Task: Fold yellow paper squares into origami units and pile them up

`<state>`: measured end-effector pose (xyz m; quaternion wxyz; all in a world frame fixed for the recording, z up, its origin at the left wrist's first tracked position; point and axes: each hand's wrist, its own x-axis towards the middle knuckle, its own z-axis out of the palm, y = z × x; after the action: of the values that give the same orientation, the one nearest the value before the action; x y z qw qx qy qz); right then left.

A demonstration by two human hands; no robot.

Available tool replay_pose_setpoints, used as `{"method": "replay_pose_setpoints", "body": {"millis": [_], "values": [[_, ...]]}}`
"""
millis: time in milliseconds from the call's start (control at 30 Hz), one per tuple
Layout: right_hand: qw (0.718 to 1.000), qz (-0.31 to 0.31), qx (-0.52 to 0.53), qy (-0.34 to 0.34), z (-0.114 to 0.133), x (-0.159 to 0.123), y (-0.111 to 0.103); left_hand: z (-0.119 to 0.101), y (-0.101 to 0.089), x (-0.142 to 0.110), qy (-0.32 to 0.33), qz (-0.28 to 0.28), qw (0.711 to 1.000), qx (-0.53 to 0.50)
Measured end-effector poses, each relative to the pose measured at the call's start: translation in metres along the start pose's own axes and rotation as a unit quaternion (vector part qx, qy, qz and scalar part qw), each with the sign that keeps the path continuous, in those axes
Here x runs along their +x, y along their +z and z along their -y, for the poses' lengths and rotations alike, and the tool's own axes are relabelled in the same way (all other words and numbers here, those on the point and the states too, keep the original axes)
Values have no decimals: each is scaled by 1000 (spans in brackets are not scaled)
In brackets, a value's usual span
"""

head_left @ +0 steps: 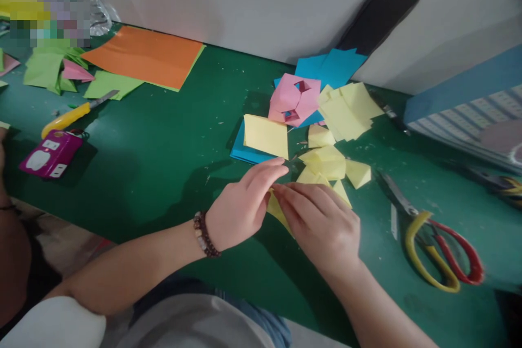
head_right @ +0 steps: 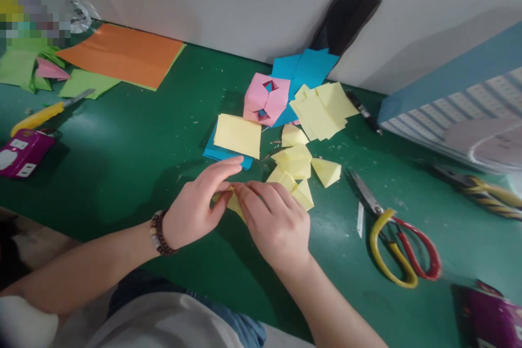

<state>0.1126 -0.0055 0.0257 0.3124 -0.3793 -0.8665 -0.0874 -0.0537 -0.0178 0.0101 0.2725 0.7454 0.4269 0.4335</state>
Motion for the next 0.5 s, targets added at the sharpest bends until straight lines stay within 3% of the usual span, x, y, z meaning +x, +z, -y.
{"method": "replay_pose_setpoints", "body": {"millis": [100, 200, 367, 500], "values": [[999, -7, 28, 23, 0, 0, 1, 1, 0, 0, -7, -9, 1000, -22], [987, -12, 88, 135, 0, 1, 1, 1, 0, 1, -56, -23, 997, -42], [917, 40, 197, 345, 2, 1, 2, 0, -2, 6, -147, -56, 980, -123], [869, 93, 267, 407, 2, 1, 2, -2, -7, 10, -209, -46, 964, -156]]}}
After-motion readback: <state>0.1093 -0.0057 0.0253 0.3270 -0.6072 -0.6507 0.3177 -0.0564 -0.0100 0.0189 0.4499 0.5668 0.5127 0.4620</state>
